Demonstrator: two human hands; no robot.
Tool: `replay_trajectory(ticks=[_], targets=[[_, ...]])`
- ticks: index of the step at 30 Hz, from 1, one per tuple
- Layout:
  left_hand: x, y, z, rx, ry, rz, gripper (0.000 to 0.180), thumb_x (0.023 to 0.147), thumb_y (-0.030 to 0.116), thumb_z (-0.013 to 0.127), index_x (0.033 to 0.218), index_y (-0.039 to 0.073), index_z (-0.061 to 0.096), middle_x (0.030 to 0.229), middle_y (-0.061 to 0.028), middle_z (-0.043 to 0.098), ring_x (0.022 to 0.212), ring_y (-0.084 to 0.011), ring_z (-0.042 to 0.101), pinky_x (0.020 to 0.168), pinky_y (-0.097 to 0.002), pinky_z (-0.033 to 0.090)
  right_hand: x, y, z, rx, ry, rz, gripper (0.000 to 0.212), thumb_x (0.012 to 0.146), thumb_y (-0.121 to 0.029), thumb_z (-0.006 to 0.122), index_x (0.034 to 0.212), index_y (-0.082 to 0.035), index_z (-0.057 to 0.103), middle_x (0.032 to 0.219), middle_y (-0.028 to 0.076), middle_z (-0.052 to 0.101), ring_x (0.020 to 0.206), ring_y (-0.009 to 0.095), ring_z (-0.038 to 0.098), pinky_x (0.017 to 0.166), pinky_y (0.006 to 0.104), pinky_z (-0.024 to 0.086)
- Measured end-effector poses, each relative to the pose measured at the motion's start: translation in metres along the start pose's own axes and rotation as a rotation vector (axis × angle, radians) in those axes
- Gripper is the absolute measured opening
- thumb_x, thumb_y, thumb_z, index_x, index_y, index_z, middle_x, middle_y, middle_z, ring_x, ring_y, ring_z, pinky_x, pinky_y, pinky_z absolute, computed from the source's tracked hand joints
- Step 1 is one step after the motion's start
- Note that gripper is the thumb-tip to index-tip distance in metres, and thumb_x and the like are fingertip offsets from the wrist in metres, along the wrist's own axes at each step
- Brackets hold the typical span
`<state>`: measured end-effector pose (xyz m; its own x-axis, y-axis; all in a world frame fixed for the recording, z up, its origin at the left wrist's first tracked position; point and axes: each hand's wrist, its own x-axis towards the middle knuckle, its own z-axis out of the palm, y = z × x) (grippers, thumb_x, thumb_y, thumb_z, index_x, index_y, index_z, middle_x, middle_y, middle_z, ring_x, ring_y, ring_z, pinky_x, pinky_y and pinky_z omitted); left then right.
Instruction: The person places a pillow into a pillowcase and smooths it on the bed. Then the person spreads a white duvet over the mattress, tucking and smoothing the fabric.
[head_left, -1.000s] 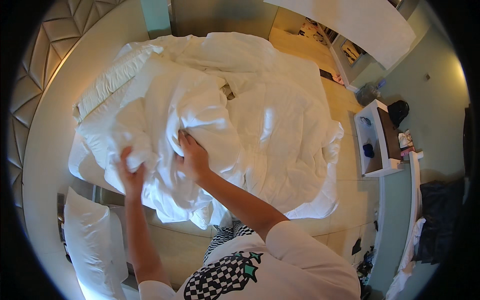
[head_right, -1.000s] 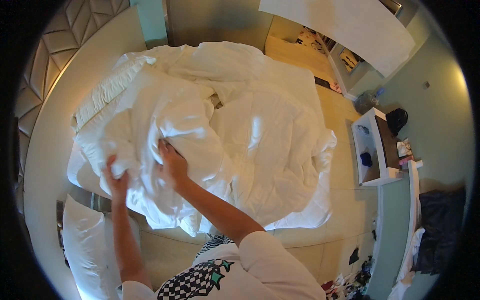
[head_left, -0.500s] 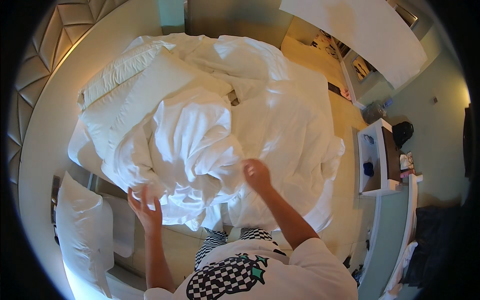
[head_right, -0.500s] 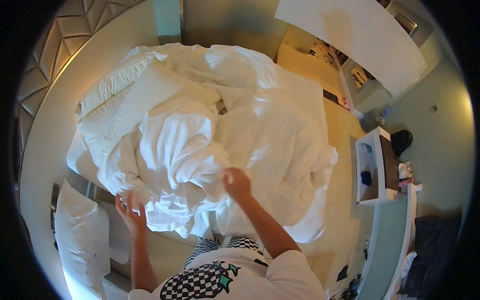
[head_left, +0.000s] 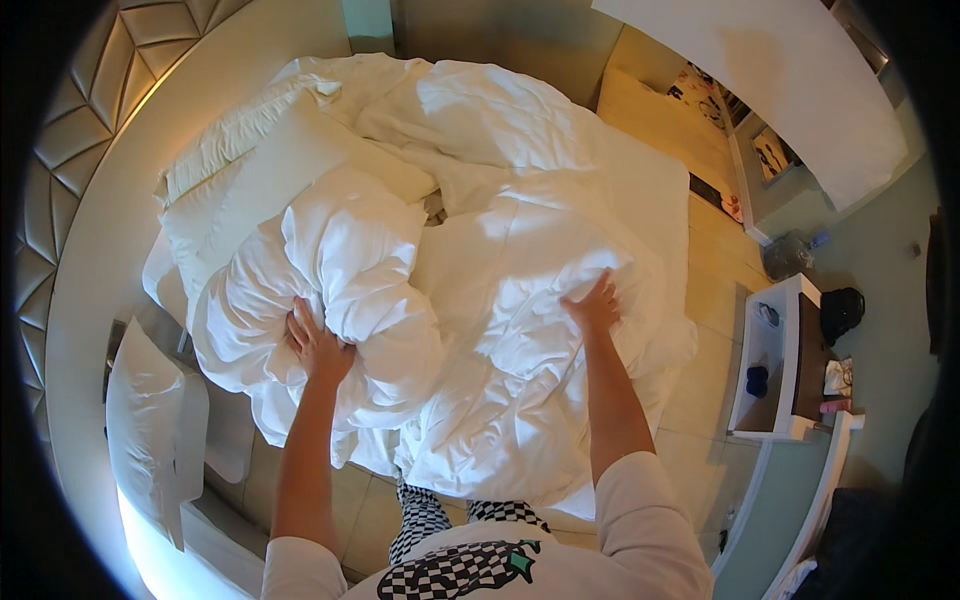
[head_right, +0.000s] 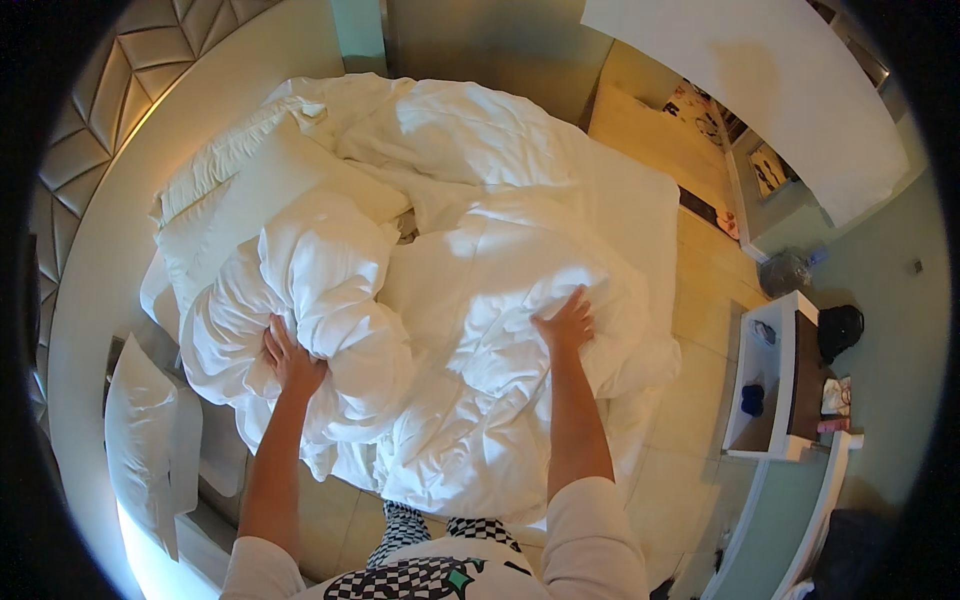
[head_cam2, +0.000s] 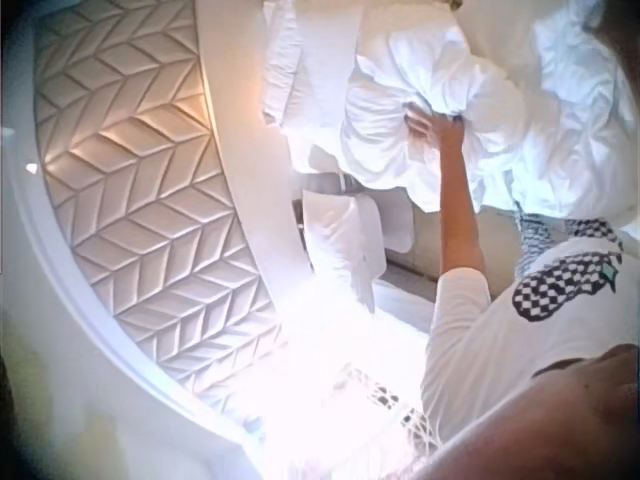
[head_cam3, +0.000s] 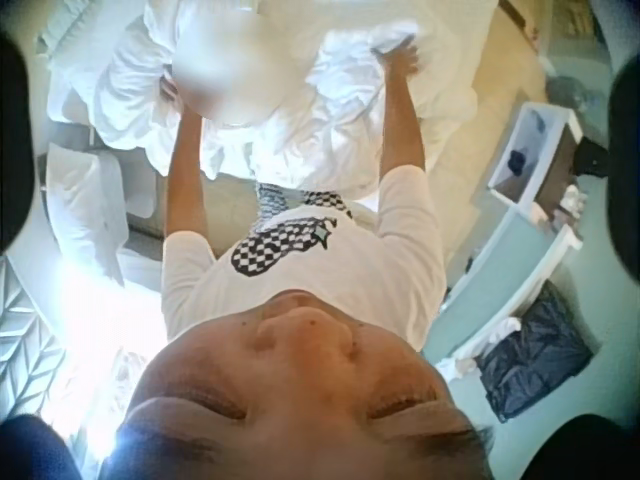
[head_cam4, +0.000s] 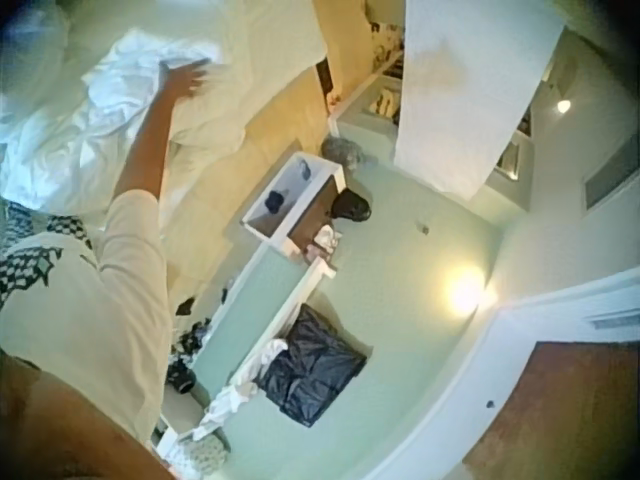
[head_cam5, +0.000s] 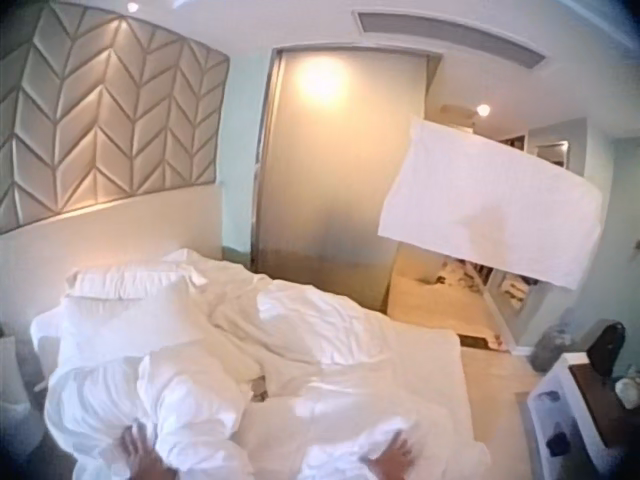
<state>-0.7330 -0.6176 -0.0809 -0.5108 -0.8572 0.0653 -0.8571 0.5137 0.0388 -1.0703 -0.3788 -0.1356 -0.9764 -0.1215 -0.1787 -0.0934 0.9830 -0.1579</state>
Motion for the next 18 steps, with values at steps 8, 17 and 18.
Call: replay_trajectory(ticks=[8, 17, 18], targets=[[-0.019, -0.009, -0.028, -0.282, 0.077, 0.059, 0.055, 0.058, 0.015, 0.065, 0.109, 0.008, 0.044, 0.132, -0.0149, 0.008, 0.119, -0.0401, 0.009, 0.094, -0.0498, 0.014, 0.044, 0.037, 0.043, 0.036, -0.081, -0.138, 0.032, 0.073, -0.017, 0.044, 0.103, -0.008, 0.047, 0.084, 0.017, 0.057, 0.077, 0.033, 0.055, 0.064, 0.0403, 0.044], [-0.061, 0.014, -0.054, -0.486, 0.396, -0.039, 0.057, 0.062, 0.009, 0.062, 0.113, 0.006, 0.037, 0.127, -0.0165, 0.021, 0.116, -0.0370, 0.020, 0.093, -0.0467, 0.019, -0.052, 0.076, 0.002, 0.558, 0.200, -0.771, 0.014, 0.061, -0.006, 0.042, 0.064, 0.003, 0.052, 0.052, 0.017, 0.050, 0.048, 0.031, 0.049, 0.046, 0.0379, 0.037], [-0.066, 0.022, -0.056, -0.457, 0.449, -0.026, 0.058, 0.062, 0.008, 0.063, 0.113, 0.005, 0.037, 0.126, -0.0162, 0.022, 0.116, -0.0366, 0.021, 0.093, -0.0460, 0.019, -0.088, 0.067, -0.022, 0.563, -0.074, -0.756, 0.011, 0.060, -0.006, 0.045, 0.062, 0.001, 0.053, 0.050, 0.016, 0.048, 0.047, 0.031, 0.047, 0.045, 0.0373, 0.036]])
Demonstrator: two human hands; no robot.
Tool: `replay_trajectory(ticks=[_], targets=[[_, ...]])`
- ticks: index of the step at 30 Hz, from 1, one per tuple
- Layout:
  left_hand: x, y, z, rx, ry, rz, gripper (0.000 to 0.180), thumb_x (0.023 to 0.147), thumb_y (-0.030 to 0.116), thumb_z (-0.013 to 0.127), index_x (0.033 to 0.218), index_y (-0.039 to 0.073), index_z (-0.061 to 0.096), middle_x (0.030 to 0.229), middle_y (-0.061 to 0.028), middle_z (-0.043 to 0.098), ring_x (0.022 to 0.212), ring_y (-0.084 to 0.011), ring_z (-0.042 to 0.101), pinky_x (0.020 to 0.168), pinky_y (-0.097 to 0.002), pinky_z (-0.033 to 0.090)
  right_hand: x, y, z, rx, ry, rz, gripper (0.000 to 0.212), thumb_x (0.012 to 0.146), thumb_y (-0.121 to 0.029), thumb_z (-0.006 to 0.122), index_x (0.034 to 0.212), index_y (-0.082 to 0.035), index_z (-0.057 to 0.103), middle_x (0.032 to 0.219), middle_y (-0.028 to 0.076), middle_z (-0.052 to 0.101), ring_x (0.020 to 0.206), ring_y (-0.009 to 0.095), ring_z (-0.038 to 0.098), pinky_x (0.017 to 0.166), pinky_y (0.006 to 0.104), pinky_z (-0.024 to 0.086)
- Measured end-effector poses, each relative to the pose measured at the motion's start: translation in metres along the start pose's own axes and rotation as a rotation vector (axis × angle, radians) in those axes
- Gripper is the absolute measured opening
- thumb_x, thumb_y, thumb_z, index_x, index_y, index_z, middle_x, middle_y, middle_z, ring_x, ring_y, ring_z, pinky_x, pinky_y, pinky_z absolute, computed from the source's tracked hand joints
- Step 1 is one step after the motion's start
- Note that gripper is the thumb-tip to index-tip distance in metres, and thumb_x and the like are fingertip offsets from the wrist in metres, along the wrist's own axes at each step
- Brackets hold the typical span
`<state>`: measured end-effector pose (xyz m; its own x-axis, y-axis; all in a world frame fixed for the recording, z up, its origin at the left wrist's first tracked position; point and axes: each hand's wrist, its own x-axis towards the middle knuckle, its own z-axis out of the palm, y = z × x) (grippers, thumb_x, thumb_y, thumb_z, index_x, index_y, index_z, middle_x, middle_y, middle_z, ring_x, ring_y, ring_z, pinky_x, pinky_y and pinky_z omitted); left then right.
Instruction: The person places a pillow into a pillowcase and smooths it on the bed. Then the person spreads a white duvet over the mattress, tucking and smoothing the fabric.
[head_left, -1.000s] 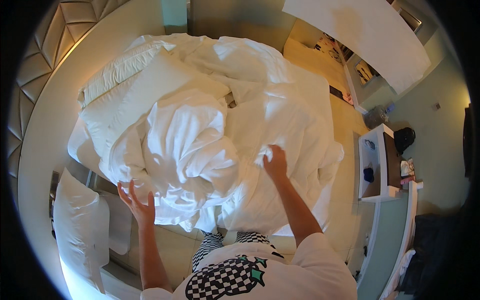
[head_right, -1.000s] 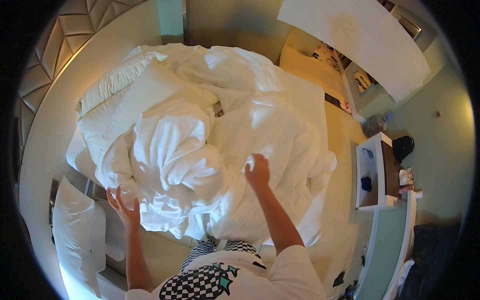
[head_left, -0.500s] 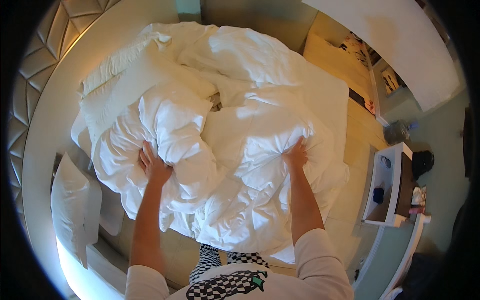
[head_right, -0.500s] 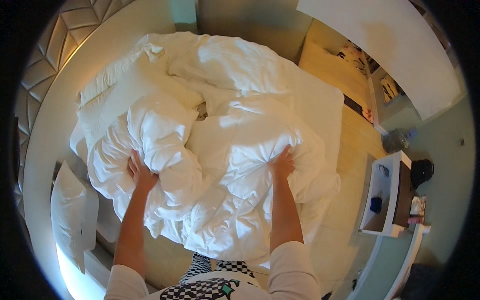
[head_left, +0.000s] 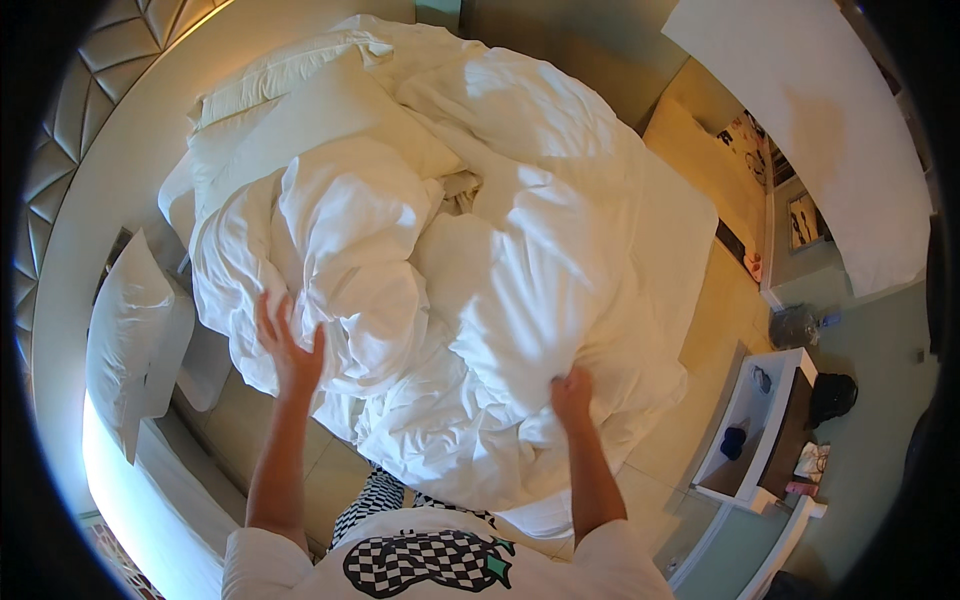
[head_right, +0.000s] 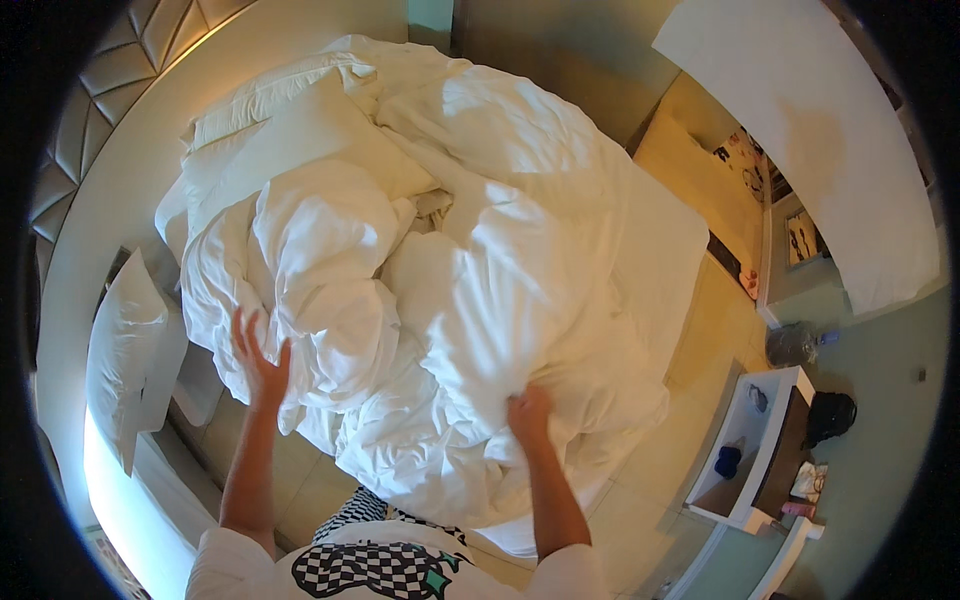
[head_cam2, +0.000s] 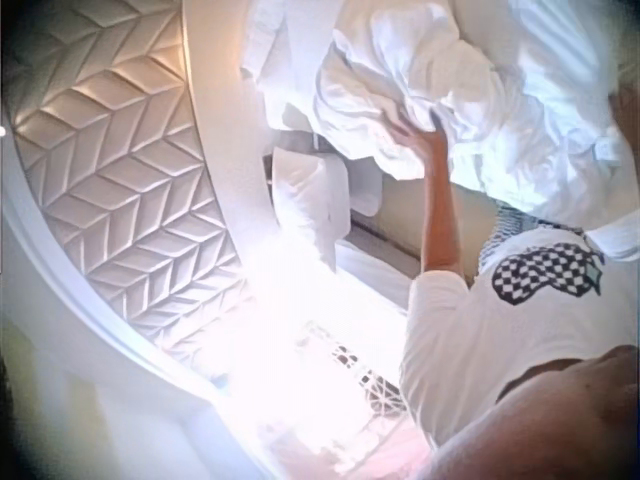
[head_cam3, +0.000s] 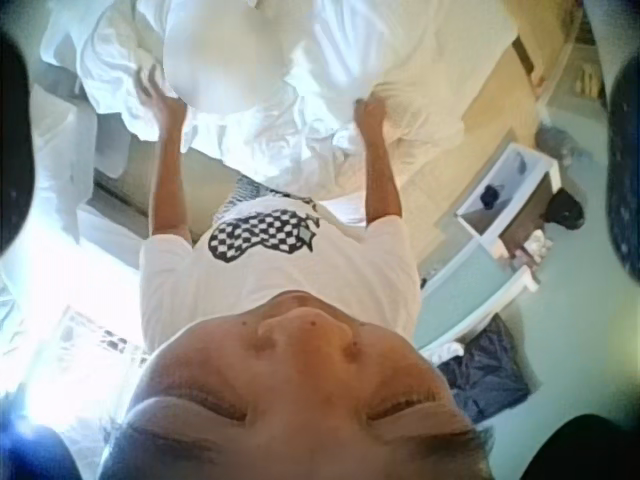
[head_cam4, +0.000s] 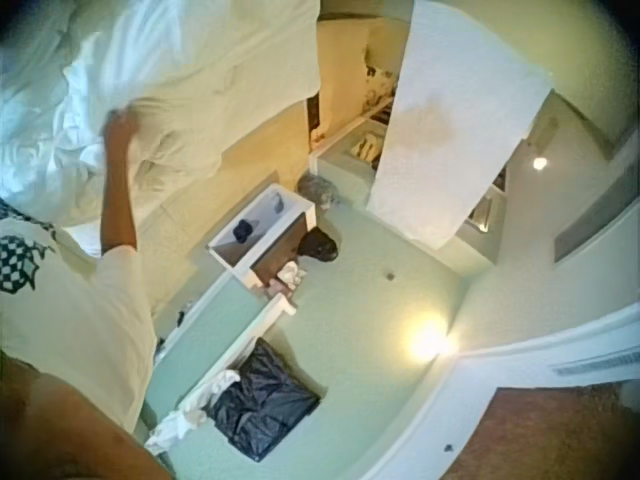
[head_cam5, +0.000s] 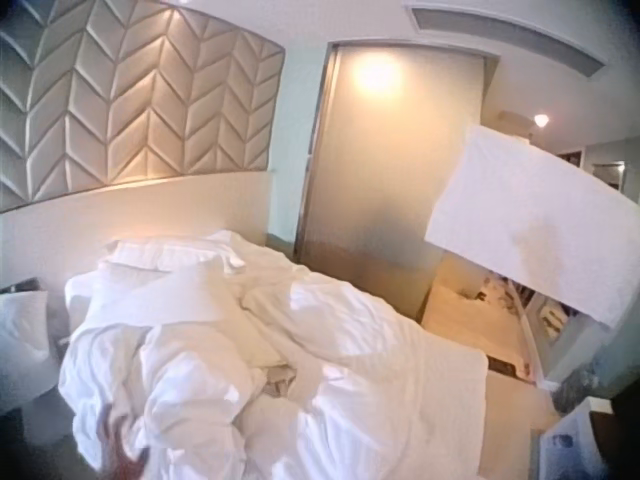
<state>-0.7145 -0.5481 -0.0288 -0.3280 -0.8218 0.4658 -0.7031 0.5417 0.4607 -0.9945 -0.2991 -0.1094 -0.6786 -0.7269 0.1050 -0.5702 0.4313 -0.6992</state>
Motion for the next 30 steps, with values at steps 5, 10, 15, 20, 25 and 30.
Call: replay_trajectory(ticks=[5, 10, 15, 20, 25, 30], targets=[[-0.039, 0.075, 0.046, -1.396, -0.525, -0.418, 0.082, 0.065, 0.019, 0.064, 0.127, 0.005, 0.012, 0.128, -0.0126, 0.023, 0.115, -0.0236, 0.026, 0.095, -0.0350, 0.020, -0.090, -0.125, 0.000, 0.226, -0.690, -0.473, 0.024, 0.064, -0.010, 0.052, 0.085, 0.000, 0.051, 0.094, 0.022, 0.047, 0.092, 0.037, 0.041, 0.081, 0.0458, 0.031], [-0.047, 0.113, 0.072, -1.027, -0.915, -0.684, 0.081, 0.063, 0.014, 0.060, 0.128, 0.004, 0.011, 0.118, -0.0167, 0.035, 0.106, -0.0236, 0.038, 0.089, -0.0324, 0.031, -0.085, -0.153, -0.030, 0.281, -0.849, -0.563, 0.014, 0.066, -0.011, 0.054, 0.077, -0.003, 0.054, 0.079, 0.017, 0.053, 0.077, 0.032, 0.051, 0.072, 0.0388, 0.040], [-0.109, 0.096, 0.064, -1.292, -0.959, -0.752, 0.064, 0.070, 0.009, 0.054, 0.126, 0.005, 0.023, 0.093, -0.0096, 0.053, 0.076, -0.0139, 0.052, 0.065, -0.0258, 0.044, -0.021, -0.097, -0.076, 0.635, -0.276, -0.140, 0.010, 0.066, 0.003, 0.050, 0.072, -0.002, 0.055, 0.067, 0.006, 0.057, 0.063, 0.014, 0.054, 0.059, 0.0243, 0.043], [-0.140, 0.147, -0.001, -1.045, -1.621, -0.087, 0.050, 0.070, 0.010, 0.050, 0.118, 0.005, 0.038, 0.099, -0.0075, 0.051, 0.072, -0.0125, 0.046, 0.062, -0.0239, 0.039, 0.044, -0.006, -0.046, 0.271, -0.029, 0.235, 0.042, 0.070, -0.023, 0.061, 0.104, -0.004, 0.048, 0.107, 0.014, 0.047, 0.094, 0.020, 0.046, 0.076, 0.0292, 0.038], [-0.139, 0.165, -0.001, -1.186, -1.947, -0.018, 0.050, 0.067, 0.004, 0.045, 0.116, 0.001, 0.040, 0.113, -0.0133, 0.046, 0.104, -0.0204, 0.042, 0.090, -0.0269, 0.029, 0.081, 0.027, 0.016, -0.249, -0.163, 0.088, 0.080, 0.057, -0.040, 0.069, 0.121, -0.008, 0.032, 0.117, 0.017, 0.038, 0.108, 0.031, 0.036, 0.087, 0.0354, 0.033], [-0.151, 0.151, -0.001, -1.202, -1.595, -0.040, 0.046, 0.067, 0.004, 0.047, 0.113, 0.002, 0.044, 0.110, -0.0117, 0.049, 0.101, -0.0199, 0.044, 0.088, -0.0282, 0.032, 0.087, -0.019, 0.049, -0.606, -0.252, 0.109, 0.085, 0.057, -0.037, 0.066, 0.125, -0.010, 0.024, 0.112, 0.018, 0.043, 0.101, 0.031, 0.044, 0.081, 0.0353, 0.038]])
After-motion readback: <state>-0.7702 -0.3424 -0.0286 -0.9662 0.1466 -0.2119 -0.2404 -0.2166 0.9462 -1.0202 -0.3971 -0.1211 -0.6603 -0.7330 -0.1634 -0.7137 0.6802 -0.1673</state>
